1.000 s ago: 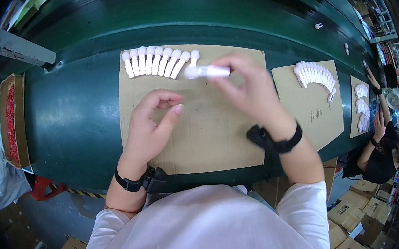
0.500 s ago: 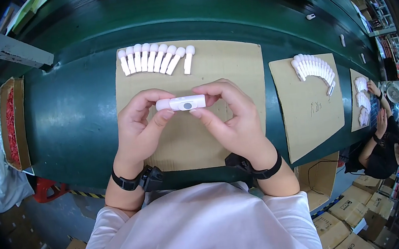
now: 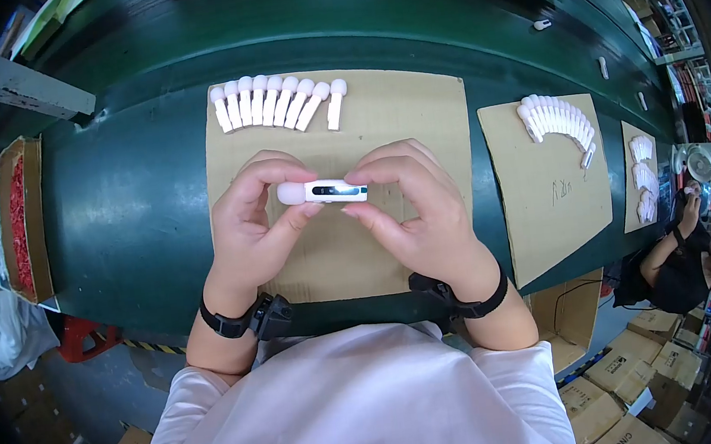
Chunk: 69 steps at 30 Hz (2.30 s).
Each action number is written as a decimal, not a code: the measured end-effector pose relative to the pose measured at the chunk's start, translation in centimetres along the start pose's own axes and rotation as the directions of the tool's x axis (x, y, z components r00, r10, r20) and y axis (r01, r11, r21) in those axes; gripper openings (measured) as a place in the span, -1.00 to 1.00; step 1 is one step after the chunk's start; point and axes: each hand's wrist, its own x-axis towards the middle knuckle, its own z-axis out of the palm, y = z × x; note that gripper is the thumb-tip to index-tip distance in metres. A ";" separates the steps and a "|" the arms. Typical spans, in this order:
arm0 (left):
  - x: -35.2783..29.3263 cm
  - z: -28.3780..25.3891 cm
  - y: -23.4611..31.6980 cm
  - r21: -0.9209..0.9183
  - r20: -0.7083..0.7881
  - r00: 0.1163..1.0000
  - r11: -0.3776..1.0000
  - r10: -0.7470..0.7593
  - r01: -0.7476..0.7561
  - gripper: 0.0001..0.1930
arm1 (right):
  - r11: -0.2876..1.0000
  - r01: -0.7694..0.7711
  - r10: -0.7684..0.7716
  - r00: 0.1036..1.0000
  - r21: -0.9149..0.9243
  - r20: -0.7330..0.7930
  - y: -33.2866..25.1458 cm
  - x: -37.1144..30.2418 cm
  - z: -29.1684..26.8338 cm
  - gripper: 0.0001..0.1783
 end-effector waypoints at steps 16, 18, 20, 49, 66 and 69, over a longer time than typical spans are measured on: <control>0.2 1.0 -0.8 -0.349 -0.001 0.980 0.919 -0.197 0.184 -0.48 | 0.982 -0.172 0.160 0.977 0.077 0.141 -0.5 2.8 0.2 -0.76; 0.2 1.2 -1.3 -0.317 0.014 0.976 0.924 -0.219 0.212 -0.48 | 0.965 -0.220 0.197 0.967 0.143 0.160 0.0 3.4 0.3 -0.76; 0.1 1.1 -2.0 -0.194 -0.015 0.971 0.954 -0.237 0.229 -0.50 | 0.938 -0.317 0.287 0.938 0.143 0.193 1.5 3.9 0.2 -0.77; 0.1 0.9 -2.8 0.486 -0.027 0.976 0.850 -0.216 0.202 -0.63 | 0.835 -0.461 0.505 0.859 -0.301 0.085 12.3 9.4 -2.4 -0.76; 0.3 0.9 -2.6 0.524 -0.008 0.975 0.829 -0.224 0.195 -0.64 | 0.239 -0.456 0.346 0.865 -0.857 -0.363 27.9 14.2 -16.4 -0.62; 0.4 0.9 -2.8 0.526 -0.004 0.976 0.830 -0.217 0.187 -0.65 | 0.214 -0.383 0.322 0.896 -0.899 -0.305 27.7 14.3 -16.7 -0.64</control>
